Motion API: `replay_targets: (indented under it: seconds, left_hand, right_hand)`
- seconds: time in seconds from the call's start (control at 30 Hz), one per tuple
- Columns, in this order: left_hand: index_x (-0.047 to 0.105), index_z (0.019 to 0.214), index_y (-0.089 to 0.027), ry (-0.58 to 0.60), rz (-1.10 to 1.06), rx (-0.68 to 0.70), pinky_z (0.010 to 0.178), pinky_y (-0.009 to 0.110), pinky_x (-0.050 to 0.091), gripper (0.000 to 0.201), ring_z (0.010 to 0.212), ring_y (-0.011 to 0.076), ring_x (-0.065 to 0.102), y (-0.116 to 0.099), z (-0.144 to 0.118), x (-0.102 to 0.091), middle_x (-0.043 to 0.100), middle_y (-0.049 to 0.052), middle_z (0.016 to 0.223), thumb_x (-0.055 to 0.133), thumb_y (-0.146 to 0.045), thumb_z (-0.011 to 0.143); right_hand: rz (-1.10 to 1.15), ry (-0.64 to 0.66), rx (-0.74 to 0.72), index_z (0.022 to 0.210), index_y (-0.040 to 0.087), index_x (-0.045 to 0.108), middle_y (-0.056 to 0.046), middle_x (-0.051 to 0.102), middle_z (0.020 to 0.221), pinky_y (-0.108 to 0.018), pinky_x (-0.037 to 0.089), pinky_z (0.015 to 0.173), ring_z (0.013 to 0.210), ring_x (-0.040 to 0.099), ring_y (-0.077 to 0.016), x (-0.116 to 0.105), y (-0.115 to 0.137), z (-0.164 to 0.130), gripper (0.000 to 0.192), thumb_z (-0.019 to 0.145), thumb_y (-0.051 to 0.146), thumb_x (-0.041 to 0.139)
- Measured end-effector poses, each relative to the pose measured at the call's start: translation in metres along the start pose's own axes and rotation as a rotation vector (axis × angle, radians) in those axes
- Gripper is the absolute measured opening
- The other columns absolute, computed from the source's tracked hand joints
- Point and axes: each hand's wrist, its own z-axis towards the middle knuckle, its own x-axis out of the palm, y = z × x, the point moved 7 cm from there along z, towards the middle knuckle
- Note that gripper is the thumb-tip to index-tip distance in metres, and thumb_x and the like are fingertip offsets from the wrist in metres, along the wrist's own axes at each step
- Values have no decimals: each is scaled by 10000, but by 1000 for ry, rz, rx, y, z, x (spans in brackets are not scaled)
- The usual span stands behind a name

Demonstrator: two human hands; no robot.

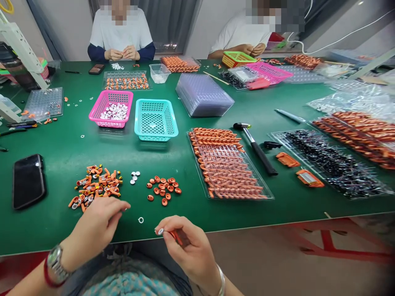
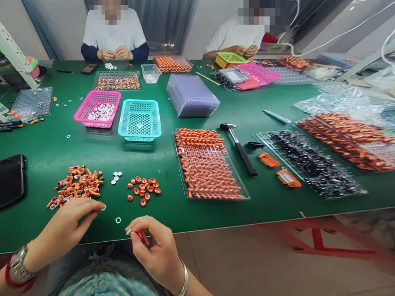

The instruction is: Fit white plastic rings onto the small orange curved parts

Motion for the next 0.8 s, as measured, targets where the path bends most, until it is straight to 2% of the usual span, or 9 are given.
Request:
replay_targets:
  seconds: [0.1,0.2,0.33,0.43,0.6,0.7,0.8]
  left_hand:
    - [702,957,-182,-38,87,-20,818,358,473,188,898,239,658,13,36,-2,738,69,938,521,-180,907]
    - [729,894,-175,-52,163,-18,773,399,456,117,843,268,639,16,62,3,741,74,885,624,-225,874]
    - [732,790,-151,-72,252,-23,682,422,434,119,775,307,615,16,76,11,728,100,793,716,-266,814]
    - [718,740,-150,-81,278,-5,649,415,430,115,739,302,612,17,79,12,713,95,735,699,-225,825]
    - [702,754,-175,-123,233,73,667,399,465,116,728,270,627,12,67,4,715,70,751,647,-179,856]
    - [668,799,-188,-167,137,140,683,325,515,130,740,208,670,-2,41,3,729,40,802,584,-188,899]
    - [618,923,-184,-250,47,168,671,251,549,165,727,157,705,-22,8,7,739,30,819,470,-242,967]
  right_hand:
    - [-80,6,35,807,208,563,-3,605,721,-234,460,551,616,568,-134,-2,-5,3,97,872,140,539]
    - [-155,42,87,780,201,551,16,537,676,-231,400,523,578,494,-123,-2,-6,4,122,894,179,514]
    - [-192,98,142,802,200,540,15,523,702,-238,384,555,603,478,-125,0,-9,2,137,925,209,480]
    - [-191,111,147,806,203,528,13,520,715,-241,379,575,620,475,-130,0,-11,1,145,935,222,464]
    - [-177,115,154,809,200,516,4,521,735,-245,385,601,643,483,-137,3,-11,7,166,949,236,433]
    - [-169,133,184,798,195,517,10,507,715,-247,374,588,625,471,-134,8,-9,11,161,934,242,446]
    - [-132,138,226,768,193,514,20,483,688,-244,352,559,595,442,-128,14,-6,13,151,903,248,476]
